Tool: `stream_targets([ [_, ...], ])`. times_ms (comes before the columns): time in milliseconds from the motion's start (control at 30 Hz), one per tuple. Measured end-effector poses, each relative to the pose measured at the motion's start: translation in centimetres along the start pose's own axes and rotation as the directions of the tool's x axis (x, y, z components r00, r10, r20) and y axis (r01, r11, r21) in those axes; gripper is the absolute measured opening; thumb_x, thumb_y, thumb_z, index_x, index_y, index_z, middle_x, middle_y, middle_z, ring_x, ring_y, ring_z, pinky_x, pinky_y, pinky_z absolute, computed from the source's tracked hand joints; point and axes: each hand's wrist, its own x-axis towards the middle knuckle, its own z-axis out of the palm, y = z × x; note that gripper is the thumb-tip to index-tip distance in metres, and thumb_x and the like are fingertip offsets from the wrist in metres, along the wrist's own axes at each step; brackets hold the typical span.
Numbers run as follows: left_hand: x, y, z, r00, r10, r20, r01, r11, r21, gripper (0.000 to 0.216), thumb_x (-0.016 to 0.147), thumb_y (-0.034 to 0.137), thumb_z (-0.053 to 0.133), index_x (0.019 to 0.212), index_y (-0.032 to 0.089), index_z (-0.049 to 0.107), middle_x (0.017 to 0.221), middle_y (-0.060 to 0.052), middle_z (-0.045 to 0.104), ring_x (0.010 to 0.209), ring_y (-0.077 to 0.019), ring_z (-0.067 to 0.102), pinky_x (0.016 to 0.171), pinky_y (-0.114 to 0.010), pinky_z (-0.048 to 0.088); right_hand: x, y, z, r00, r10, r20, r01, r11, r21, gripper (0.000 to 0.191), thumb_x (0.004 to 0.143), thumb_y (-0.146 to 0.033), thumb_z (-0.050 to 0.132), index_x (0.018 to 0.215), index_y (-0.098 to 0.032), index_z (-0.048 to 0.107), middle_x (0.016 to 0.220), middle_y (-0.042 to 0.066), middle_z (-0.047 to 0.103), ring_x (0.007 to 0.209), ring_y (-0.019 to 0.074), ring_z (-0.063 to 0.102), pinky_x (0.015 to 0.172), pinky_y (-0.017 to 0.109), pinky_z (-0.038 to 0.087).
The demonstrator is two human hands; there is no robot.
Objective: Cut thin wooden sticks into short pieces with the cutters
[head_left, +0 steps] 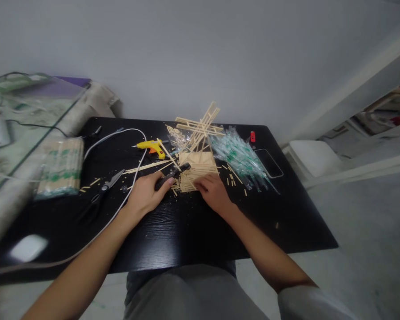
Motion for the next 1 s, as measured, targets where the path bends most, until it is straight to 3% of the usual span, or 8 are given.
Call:
stream_targets([
  [167, 0.1, -0.2, 0.3, 1.000, -0.001, 0.022, -0.001, 0.996, 0.095, 0.057, 0.097, 0.063, 0.034, 0.082, 0.018, 0.066, 0.077, -0.007, 0.070, 0.074, -0.0238, 0.065, 0.070, -0.031, 0.042, 0.2, 0.0, 0.0, 1.000, -0.012, -0.004, 0.012, 1.000, -0.014, 0.014, 0.096, -0.017, 0.061, 0.092, -0.019, 0.074, 0.092, 0.009, 0.075, 0.092, 0.0251, 0.062, 0.092, 0.041, 0.046],
  [367, 0.1, -0.2, 0.3, 0.999, -0.030, 0.019, 0.028, 0.994, 0.106, 0.062, 0.097, 0.067, 0.032, 0.089, 0.018, 0.069, 0.080, -0.008, 0.072, 0.077, -0.0253, 0.066, 0.071, -0.032, 0.041, 0.1, 0.0, 0.0, 0.997, 0.024, -0.074, -0.023, 1.000, 0.006, 0.014, 0.097, -0.020, 0.061, 0.091, -0.020, 0.074, 0.090, 0.008, 0.076, 0.091, 0.0250, 0.064, 0.093, 0.042, 0.047],
  [533, 0.0, -0.1, 0.3, 0.999, -0.037, 0.022, 0.033, 0.986, 0.165, 0.062, 0.097, 0.067, 0.032, 0.089, 0.018, 0.069, 0.077, -0.009, 0.071, 0.074, -0.0255, 0.066, 0.067, -0.031, 0.040, 0.0, -1.3, -0.8, 0.970, 0.165, -0.181, -0.124, 0.968, 0.219, 0.015, 0.097, -0.029, 0.061, 0.097, -0.021, 0.074, 0.098, 0.009, 0.077, 0.095, 0.0247, 0.069, 0.091, 0.041, 0.052],
  [633, -0.2, 0.1, 0.5, 0.999, -0.031, 0.028, 0.025, 0.983, 0.184, 0.059, 0.097, 0.066, 0.033, 0.086, 0.018, 0.066, 0.077, -0.009, 0.071, 0.074, -0.0253, 0.066, 0.066, -0.031, 0.039, -0.1, -2.2, -0.9, 0.951, 0.302, -0.060, -0.244, 0.858, 0.453, 0.018, 0.094, -0.035, 0.064, 0.098, -0.021, 0.074, 0.096, 0.008, 0.077, 0.084, 0.0222, 0.071, 0.078, 0.036, 0.056],
  [733, -0.4, 0.3, 0.7, 0.999, -0.009, 0.044, 0.000, 0.984, 0.180, 0.056, 0.097, 0.065, 0.034, 0.082, 0.019, 0.063, 0.077, -0.008, 0.070, 0.073, -0.0243, 0.066, 0.066, -0.031, 0.038, -0.2, -2.8, -0.4, 0.922, 0.367, 0.125, -0.353, 0.661, 0.662, 0.022, 0.086, -0.041, 0.073, 0.096, -0.022, 0.072, 0.087, 0.005, 0.076, 0.072, 0.0198, 0.071, 0.069, 0.033, 0.057],
  [833, -0.6, 0.5, 0.8, 0.998, 0.002, 0.069, -0.016, 0.980, 0.200, 0.056, 0.097, 0.066, 0.034, 0.081, 0.020, 0.061, 0.075, -0.007, 0.069, 0.072, -0.0246, 0.066, 0.066, -0.031, 0.038, -0.3, -3.1, -0.1, 0.900, 0.383, 0.210, -0.403, 0.544, 0.736, 0.025, 0.082, -0.045, 0.076, 0.088, -0.021, 0.070, 0.078, 0.002, 0.073, 0.061, 0.0166, 0.068, 0.062, 0.030, 0.056],
  [1000, -0.7, 0.7, 0.7, 0.996, -0.007, 0.093, -0.014, 0.976, 0.218, 0.058, 0.097, 0.067, 0.033, 0.078, 0.021, 0.062, 0.071, -0.008, 0.068, 0.070, -0.0260, 0.066, 0.064, -0.032, 0.037, -0.4, -3.5, -0.2, 0.883, 0.387, 0.265, -0.432, 0.455, 0.778, 0.029, 0.081, -0.046, 0.077, 0.083, -0.019, 0.069, 0.071, 0.001, 0.072, 0.053, 0.0127, 0.062, 0.053, 0.026, 0.052],
])
